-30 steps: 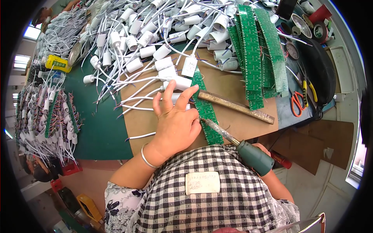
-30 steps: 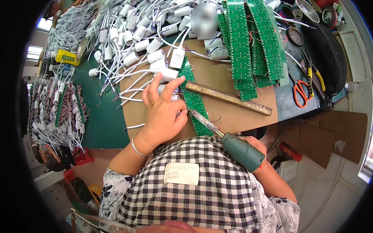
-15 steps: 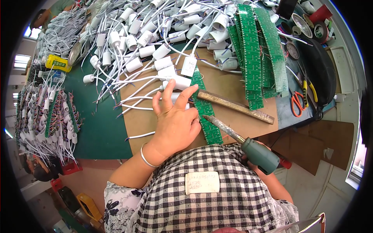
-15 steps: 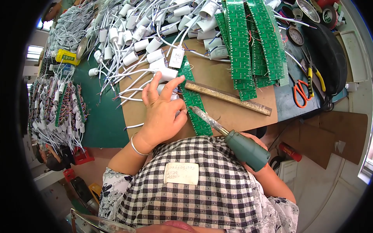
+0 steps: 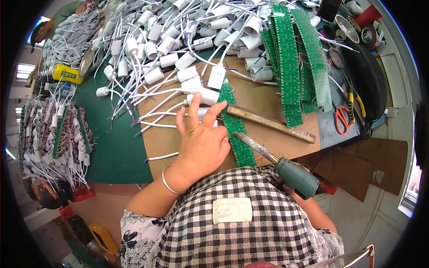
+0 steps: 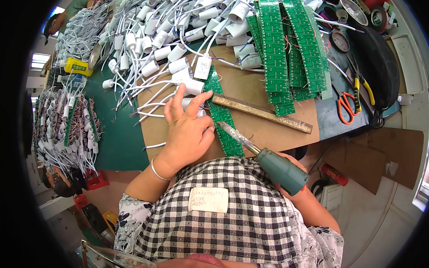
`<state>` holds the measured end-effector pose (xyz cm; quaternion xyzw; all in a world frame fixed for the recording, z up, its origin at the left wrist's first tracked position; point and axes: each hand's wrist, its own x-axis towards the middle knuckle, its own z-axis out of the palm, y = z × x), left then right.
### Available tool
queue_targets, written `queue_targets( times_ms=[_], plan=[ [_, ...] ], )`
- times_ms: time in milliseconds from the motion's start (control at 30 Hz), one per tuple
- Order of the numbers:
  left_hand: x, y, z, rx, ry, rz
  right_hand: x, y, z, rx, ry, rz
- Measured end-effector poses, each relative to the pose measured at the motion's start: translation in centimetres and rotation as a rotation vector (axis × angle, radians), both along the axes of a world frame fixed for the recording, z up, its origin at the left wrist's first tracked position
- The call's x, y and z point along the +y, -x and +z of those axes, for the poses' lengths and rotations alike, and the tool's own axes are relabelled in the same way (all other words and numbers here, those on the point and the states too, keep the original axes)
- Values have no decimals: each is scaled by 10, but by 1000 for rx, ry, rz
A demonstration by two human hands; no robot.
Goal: The person solders wires from light sockets onto a circuit board using a soldering gun, sets the assembled board aside, and solders socket wires onto a new circuit board.
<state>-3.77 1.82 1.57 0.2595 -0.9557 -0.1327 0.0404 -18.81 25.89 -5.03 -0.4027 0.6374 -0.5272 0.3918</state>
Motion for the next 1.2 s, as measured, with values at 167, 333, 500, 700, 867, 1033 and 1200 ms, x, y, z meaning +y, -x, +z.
queue_targets(
  times_ms=[167, 333, 500, 700, 867, 1033, 1200],
  plan=[
    [-1, 0, -1, 20, -25, 5, 1, 2, -6, 88, 20, 16],
    [-3, -2, -5, 83, -38, 3, -1, 4, -7, 197, 95, 45],
    [-4, 0, -6, 99, 2, -9, -2, 1, -1, 89, 49, 10],
    [-4, 0, -6, 90, 17, -3, -4, 0, 1, 35, 2, -11],
    [-4, 0, -6, 82, 18, -2, -5, 0, 0, 16, -3, 4],
    [-5, -1, -7, 84, 25, -6, -6, 2, 3, 103, 6, 27],
    [-4, 1, -5, 74, 19, -3, 7, 2, -5, -72, -26, -63]
  ],
)
